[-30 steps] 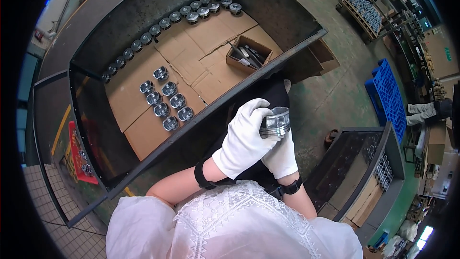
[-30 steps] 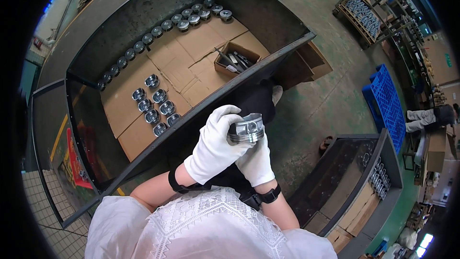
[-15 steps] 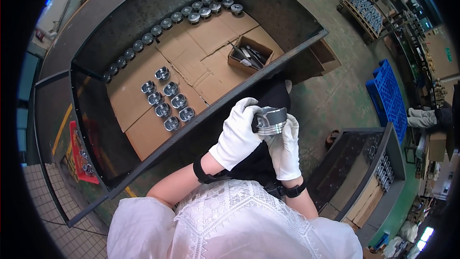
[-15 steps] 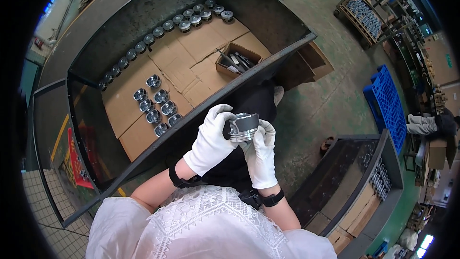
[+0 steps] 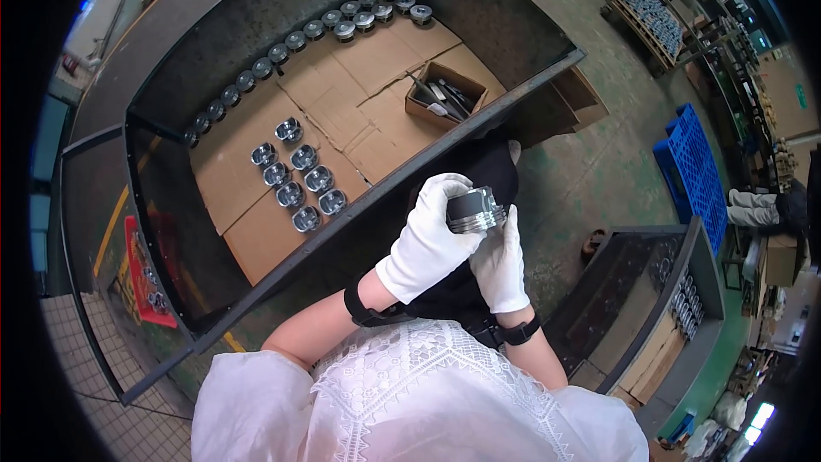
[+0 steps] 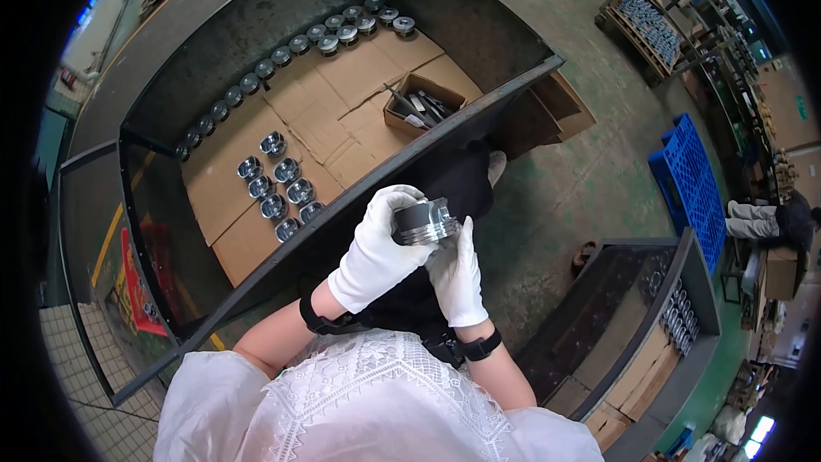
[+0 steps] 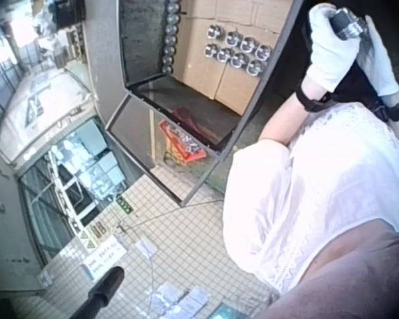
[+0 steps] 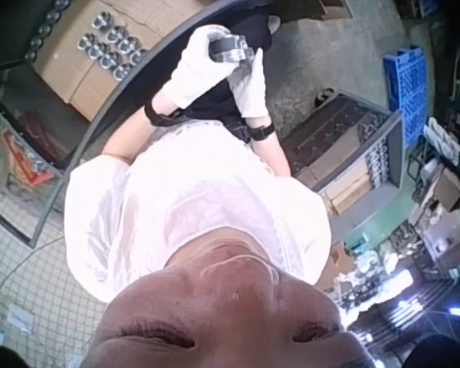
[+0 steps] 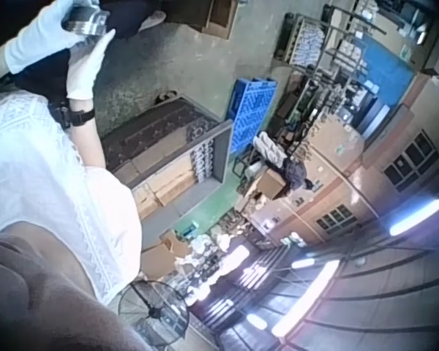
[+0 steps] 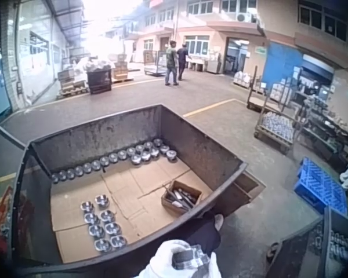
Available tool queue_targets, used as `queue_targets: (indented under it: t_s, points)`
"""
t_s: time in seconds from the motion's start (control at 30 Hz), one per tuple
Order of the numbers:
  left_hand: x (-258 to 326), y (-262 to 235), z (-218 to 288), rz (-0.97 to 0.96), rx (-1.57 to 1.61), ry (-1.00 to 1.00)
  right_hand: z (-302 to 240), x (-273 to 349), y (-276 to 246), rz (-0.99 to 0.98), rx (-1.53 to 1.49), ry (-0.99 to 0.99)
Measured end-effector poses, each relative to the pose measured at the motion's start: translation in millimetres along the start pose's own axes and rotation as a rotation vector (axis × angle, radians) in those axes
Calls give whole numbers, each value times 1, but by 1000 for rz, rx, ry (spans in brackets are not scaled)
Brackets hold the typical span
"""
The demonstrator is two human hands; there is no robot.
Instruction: Inspecting and sorting metal pistons from a large bin in an industrial workspace.
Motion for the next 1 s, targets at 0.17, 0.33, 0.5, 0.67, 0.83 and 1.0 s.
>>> queue_targets:
  t_s: [0.17,0.33,0.5,0.67,0.83,1.0]
  points:
    - [1,-1,-1,-27,97,-30,3,4,6,119,-1480,583]
    - [-2,-9,6,-5,-4,26,-13,3,18,-216,-350,114]
    - [-2,-13,15,-13,-35,43,-23,5,27,-223,-364,131]
    - [-2,-11,19,-28,16,53,-17,5,26,-124,-469,290]
    - [-1,-13,15,-18,-24,35,-17,4,26,-162,-388,182]
    - [-1,-12,6,11,-56,25,-16,4,17,-197,-102,-83]
Point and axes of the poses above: each hand's wrist, its own x-axis away from the middle knuckle, its own y-axis out of the palm, z = x × y, the point moved 2 cm from there along -x, towards the middle knuckle, and after that the axes turned 7 degrees about -y, right-handed, at the moved point
